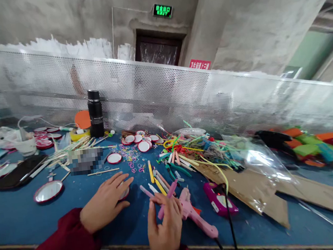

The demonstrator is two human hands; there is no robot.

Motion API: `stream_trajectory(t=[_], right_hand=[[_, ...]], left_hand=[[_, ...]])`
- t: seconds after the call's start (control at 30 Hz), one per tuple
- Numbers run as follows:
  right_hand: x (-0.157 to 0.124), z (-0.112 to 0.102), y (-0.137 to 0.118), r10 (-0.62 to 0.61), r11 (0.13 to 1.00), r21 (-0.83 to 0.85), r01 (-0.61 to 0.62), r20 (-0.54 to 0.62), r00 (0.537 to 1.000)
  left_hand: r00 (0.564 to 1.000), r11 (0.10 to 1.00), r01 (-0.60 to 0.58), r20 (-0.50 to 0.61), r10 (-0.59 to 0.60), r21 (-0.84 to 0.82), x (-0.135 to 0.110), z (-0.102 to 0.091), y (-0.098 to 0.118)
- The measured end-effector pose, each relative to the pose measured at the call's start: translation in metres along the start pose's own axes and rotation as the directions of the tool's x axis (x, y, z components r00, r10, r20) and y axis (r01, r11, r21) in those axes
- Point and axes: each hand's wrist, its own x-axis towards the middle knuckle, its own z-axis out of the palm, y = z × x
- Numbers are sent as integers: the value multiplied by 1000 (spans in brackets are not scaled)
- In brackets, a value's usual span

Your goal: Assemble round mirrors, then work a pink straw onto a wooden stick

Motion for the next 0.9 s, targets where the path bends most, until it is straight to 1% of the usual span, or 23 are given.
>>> stream_trajectory(t=[0.07, 0.17, 0.23, 0.3, 0.5, 0.67, 0.8, 0.9], right_hand=[[0, 0, 1, -16, 1000, -5, 16, -1, 1000], [1, 0, 1, -31, 999, -9, 31, -3, 1000], [1, 0, 1, -52, 999, -6, 52, 7, 999], [1, -1, 1, -81, 997, -7, 81, 25, 996], [3, -1, -3, -169, 982, -67, 174, 72, 983], [7, 0, -7, -195, 974, -92, 205, 102, 975], [9, 0, -7, -201, 971, -109, 215, 124, 972], [9, 1, -5, -203, 969, -114, 217, 127, 971]], left_hand=[[995, 997, -54, -89, 49, -51, 3, -4, 0], [969, 979, -143, -221, 109, -144, 5, -10, 4], [949, 968, -185, -289, 130, -170, 3, -11, 6], [932, 963, -210, -333, 145, -170, 1, -9, 8], [908, 953, -225, -399, 129, -204, -4, 0, 5], [903, 944, -244, -408, 137, -224, -2, 0, 3], [902, 951, -198, -423, 83, -236, -5, -5, 1], [895, 959, -149, -444, 27, -242, -12, -11, -1]])
